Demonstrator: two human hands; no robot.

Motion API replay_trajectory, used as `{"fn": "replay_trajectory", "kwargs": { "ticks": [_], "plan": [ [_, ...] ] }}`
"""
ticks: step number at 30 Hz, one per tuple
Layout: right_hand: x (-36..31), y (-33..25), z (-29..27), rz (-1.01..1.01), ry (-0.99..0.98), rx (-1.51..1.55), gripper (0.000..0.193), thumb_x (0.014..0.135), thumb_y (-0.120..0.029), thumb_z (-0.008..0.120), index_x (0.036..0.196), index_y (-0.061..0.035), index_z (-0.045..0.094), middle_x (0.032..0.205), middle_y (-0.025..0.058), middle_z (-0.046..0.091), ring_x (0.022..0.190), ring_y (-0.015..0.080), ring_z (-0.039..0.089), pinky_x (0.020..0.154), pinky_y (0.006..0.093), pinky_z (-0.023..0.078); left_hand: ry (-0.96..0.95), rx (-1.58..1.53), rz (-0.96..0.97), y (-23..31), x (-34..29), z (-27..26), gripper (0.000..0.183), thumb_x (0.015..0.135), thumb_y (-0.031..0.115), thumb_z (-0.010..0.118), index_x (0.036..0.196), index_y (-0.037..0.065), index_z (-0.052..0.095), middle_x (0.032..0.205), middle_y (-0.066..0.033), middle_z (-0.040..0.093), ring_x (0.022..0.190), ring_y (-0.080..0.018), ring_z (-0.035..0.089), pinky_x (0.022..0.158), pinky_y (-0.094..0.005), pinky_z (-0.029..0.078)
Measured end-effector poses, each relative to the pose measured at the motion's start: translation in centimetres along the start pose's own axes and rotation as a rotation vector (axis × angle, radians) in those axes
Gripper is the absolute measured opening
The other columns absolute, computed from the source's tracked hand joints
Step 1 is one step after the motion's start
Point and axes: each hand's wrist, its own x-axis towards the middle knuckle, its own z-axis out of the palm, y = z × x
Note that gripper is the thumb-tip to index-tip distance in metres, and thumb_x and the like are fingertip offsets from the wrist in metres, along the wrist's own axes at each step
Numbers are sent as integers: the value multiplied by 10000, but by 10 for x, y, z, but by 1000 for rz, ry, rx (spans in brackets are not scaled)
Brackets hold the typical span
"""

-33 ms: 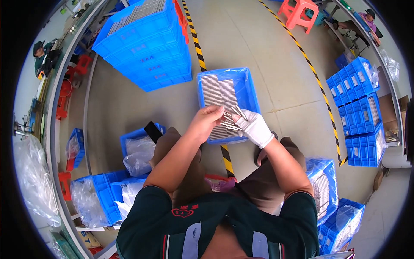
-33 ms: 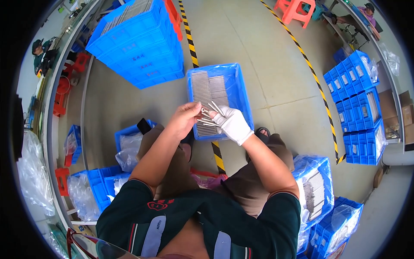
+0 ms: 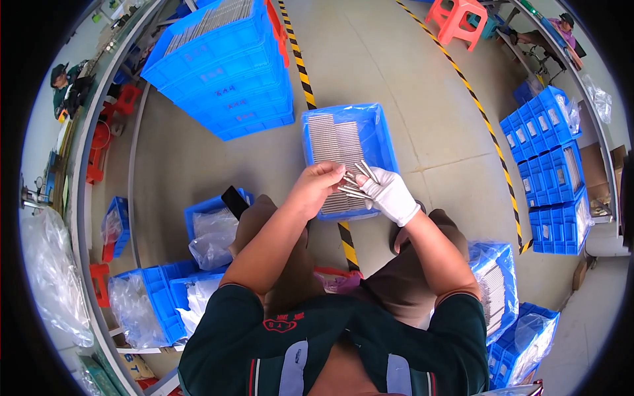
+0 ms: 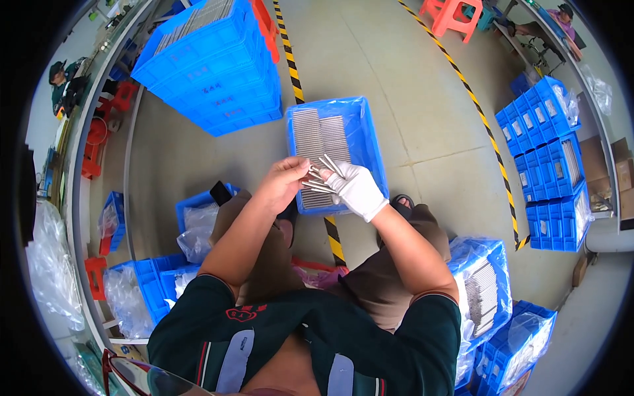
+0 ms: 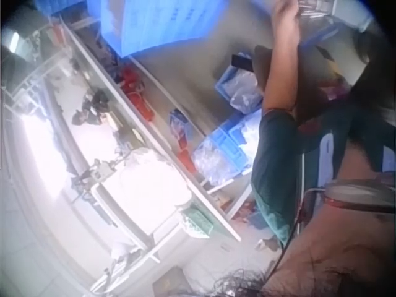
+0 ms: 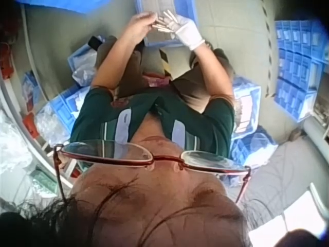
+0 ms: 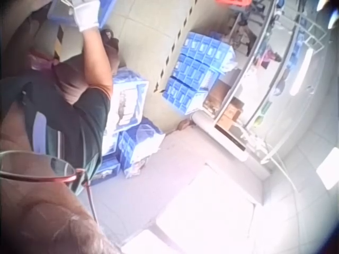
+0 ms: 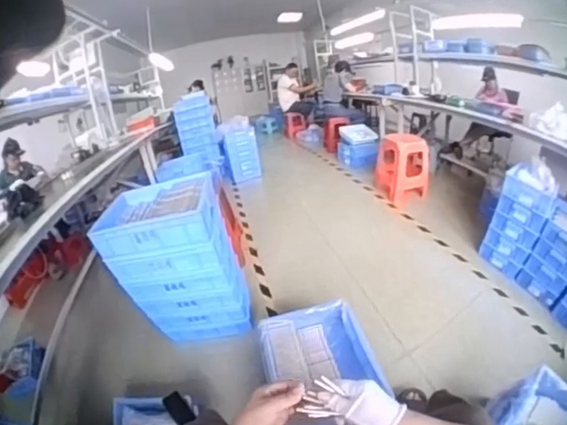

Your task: The person sorts and organizes metal strips into blue plastic crates by hand, wearing a protective glove.

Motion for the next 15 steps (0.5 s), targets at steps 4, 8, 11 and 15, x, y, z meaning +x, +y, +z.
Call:
{"fn": "replay_trajectory", "kwargs": {
  "ticks": [4,8,11,15],
  "plan": [
    [-1,-1,0,-15,-7,-49,214,853,-205,533,900,-7,598,597,-16,499,491,44,427,443,207,363,-73,-65,-21,1,-1,3,137,804,181,591,821,45,586,760,-19,580,703,-104,542,680,-271,435],
    [5,16,-5,-173,90,-312,200,832,-223,553,882,-35,601,571,70,515,469,150,457,460,280,384,-49,-28,1,0,1,2,121,786,139,611,828,28,589,763,-28,591,690,-99,548,668,-255,442],
    [3,8,-4,-310,133,-623,185,816,-217,571,852,-37,591,562,96,510,474,175,468,470,302,389,10,303,143,3,0,2,122,769,94,624,844,2,596,780,-39,601,697,-93,554,661,-235,447],
    [-2,-3,0,-365,158,-785,202,790,-246,581,795,-44,575,597,165,526,559,324,524,500,366,403,-8,331,154,10,-3,1,129,766,63,621,861,-21,599,802,-48,605,716,-88,557,659,-220,447]
  ]
}}
